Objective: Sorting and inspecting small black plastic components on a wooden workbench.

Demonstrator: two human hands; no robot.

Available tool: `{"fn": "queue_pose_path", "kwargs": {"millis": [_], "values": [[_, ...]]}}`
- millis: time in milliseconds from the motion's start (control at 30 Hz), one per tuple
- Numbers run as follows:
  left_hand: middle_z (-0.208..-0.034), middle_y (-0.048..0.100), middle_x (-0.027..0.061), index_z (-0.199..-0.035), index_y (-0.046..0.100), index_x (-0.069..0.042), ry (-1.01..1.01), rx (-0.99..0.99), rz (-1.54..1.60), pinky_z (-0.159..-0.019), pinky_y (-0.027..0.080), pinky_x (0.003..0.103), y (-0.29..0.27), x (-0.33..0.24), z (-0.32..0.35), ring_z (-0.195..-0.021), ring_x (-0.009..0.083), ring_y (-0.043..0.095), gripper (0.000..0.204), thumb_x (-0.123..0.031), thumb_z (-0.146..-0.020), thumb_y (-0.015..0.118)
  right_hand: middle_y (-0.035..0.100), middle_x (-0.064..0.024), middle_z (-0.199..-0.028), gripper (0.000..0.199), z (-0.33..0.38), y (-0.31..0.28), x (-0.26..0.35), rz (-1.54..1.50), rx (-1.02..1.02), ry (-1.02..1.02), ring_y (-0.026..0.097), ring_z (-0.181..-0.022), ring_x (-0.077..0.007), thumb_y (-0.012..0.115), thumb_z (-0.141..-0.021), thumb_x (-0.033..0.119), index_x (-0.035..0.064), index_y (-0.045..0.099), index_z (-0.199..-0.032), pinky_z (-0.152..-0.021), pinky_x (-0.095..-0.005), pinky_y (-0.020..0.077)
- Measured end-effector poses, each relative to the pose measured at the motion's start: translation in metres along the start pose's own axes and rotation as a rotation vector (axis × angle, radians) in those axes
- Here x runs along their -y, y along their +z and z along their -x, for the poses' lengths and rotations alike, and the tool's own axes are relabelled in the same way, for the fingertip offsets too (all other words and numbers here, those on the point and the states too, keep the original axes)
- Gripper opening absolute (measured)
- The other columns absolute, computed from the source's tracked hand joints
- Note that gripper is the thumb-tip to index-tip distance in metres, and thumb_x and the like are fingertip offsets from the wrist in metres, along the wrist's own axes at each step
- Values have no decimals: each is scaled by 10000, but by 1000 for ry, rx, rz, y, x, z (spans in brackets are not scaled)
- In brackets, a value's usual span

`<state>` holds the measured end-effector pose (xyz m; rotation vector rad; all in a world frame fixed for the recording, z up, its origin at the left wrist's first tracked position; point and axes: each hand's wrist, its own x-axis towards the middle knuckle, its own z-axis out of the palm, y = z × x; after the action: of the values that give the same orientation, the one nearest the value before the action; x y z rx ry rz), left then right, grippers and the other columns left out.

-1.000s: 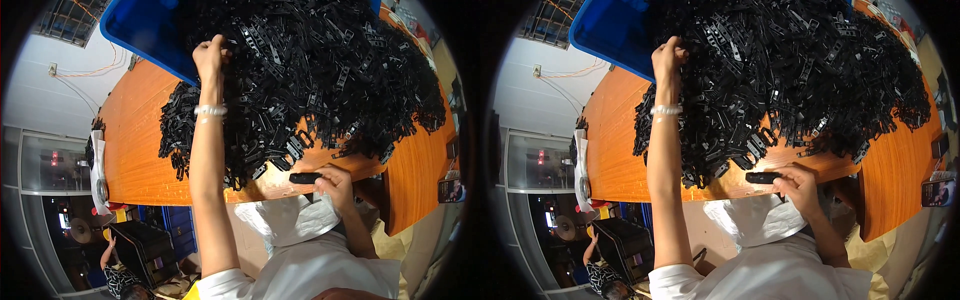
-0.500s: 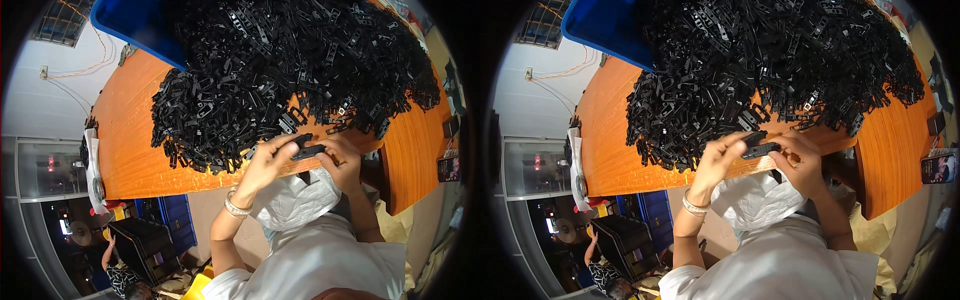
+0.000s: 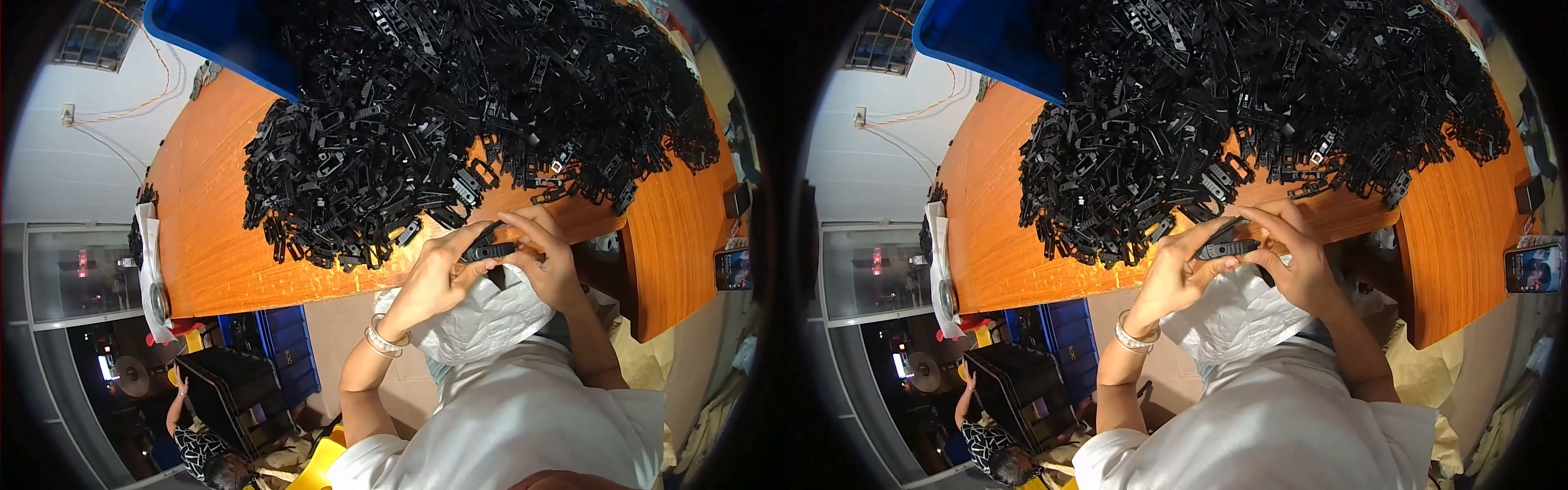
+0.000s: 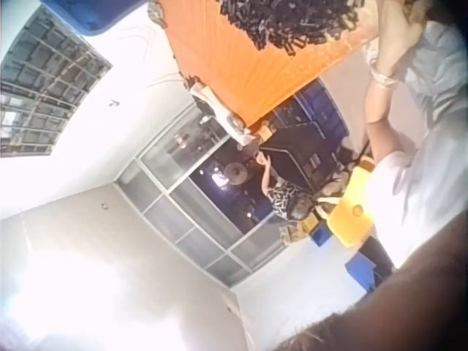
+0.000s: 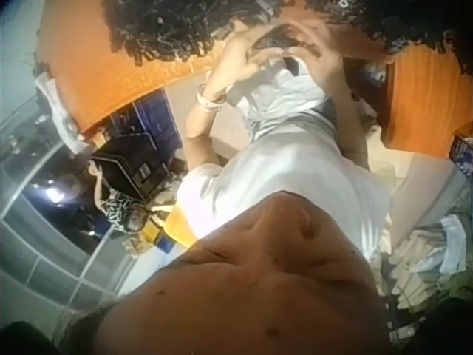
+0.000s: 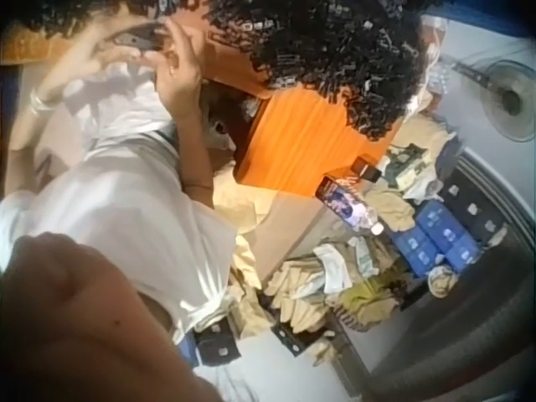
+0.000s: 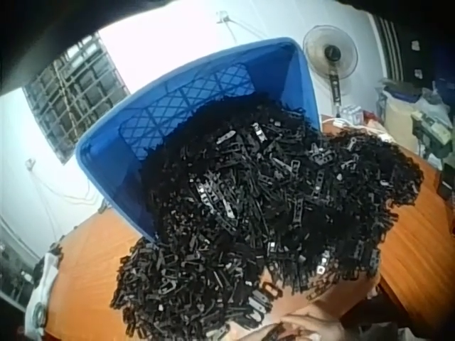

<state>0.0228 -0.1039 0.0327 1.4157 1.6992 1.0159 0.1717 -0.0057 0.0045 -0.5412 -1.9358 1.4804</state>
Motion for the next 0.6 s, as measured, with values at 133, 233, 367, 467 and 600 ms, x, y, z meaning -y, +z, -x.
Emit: {"fn": "queue_pose_path", "kwargs": {"millis": [133, 233, 367, 467, 600], "values": [[-989, 596, 215, -1087, 516, 69, -116, 11, 176, -715, 492, 324, 4, 4, 2, -849, 300, 622, 399, -118, -760, 645, 520, -80, -935, 353, 2, 3, -8, 44, -11, -96, 497, -734, -139, 570, -686, -86, -4, 567, -1029, -645, -232, 417], [-930, 617, 199, -1092, 520, 52, 2, 35, 85, -730, 482, 323, 7, 10, 4, -847, 276, 627, 391, -123, -765, 644, 525, -73, -865, 331, 6, 2, -13, 31, 16, -37, 502, -719, -137, 564, -685, -86, -10, 570, -1007, -626, -236, 409], [-894, 628, 186, -1102, 520, 31, -117, 53, 274, -714, 482, 314, 14, 23, 12, -833, 264, 632, 384, -142, -779, 635, 530, -62, -781, 265, 4, -1, -18, -97, 55, 23, 521, -708, -129, 569, -686, -91, -28, 597, -942, -620, -222, 408], [-909, 627, 179, -1109, 520, 12, -199, 85, 406, -702, 485, 311, 11, 31, 14, -803, 253, 634, 406, -193, -781, 642, 540, -62, -762, 204, 12, 7, -24, -461, 13, 253, 547, -702, -125, 584, -702, -73, -38, 615, -900, -615, -207, 431], [-891, 604, 107, -928, 597, -12, 131, -188, -344, -617, 471, 323, -8, 33, 10, -676, 238, 563, 277, -179, -722, 678, 561, -81, -810, 183, 19, -2, -30, -79, 185, 194, 570, -694, -128, 599, -718, -46, -48, 619, -900, -599, -211, 463]]}}
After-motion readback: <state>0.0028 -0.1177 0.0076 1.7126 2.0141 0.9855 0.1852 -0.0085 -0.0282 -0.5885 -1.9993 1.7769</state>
